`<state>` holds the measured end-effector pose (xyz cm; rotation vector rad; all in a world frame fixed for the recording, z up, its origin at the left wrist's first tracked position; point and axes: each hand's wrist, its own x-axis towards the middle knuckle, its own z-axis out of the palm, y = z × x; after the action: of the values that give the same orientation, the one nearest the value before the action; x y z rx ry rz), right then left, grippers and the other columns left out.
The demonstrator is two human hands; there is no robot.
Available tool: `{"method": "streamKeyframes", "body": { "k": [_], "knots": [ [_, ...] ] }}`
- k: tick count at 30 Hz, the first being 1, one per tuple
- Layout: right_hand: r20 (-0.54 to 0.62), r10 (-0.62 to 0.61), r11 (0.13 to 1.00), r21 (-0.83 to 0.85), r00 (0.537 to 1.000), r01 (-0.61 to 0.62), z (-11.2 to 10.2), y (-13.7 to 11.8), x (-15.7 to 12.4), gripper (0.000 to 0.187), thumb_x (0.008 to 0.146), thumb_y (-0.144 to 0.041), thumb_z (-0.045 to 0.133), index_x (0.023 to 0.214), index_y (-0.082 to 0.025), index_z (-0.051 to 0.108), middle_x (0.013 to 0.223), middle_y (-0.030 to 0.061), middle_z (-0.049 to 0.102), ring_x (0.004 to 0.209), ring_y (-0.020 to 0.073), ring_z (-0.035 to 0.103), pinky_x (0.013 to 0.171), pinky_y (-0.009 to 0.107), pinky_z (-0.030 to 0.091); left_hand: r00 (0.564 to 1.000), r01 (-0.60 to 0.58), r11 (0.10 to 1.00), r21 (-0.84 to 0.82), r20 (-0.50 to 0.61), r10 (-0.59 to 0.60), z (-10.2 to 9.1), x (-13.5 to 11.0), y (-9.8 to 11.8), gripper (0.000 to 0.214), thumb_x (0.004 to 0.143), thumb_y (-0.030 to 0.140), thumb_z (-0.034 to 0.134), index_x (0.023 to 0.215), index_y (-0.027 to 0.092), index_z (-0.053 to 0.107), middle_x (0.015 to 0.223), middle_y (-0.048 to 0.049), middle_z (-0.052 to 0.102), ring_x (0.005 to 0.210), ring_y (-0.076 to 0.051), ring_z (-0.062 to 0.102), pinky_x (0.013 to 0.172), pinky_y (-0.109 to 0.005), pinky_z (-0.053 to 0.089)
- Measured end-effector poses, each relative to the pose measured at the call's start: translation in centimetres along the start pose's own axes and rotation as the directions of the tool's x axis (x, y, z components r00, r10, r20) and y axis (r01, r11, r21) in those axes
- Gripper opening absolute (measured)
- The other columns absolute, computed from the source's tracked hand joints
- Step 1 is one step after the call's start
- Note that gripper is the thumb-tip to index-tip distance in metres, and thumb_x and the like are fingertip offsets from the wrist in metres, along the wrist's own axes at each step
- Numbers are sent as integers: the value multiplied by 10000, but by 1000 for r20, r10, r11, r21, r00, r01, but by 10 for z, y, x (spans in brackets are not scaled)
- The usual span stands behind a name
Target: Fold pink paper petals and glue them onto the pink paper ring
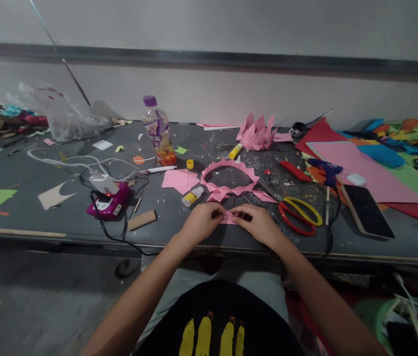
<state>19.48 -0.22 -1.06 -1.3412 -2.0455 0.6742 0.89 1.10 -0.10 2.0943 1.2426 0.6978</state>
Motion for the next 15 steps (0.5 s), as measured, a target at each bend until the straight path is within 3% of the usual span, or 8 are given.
{"method": "streamKeyframes", "body": {
  "k": [7, 15],
  "knots": [
    [-10, -95, 994, -50, 995, 95, 3, 0, -1, 111, 806, -166, 574, 770, -209, 671, 795, 27, 689, 753, 165, 636, 710, 290, 500, 989, -124, 992, 25, 81, 122, -8, 4, -9, 134, 761, 92, 578, 788, 175, 680, 825, -22, 703, 762, -148, 634, 727, -238, 473],
    [22, -299, 942, -151, 954, 299, 4, 10, -4, 258, 846, -104, 504, 939, -243, 700, 928, 33, 711, 870, 173, 657, 795, 320, 531, 911, -388, 893, 226, 239, 336, -18, 1, -14, 192, 847, 126, 502, 926, 171, 670, 945, -54, 685, 896, -168, 624, 818, -268, 469]
  ]
}}
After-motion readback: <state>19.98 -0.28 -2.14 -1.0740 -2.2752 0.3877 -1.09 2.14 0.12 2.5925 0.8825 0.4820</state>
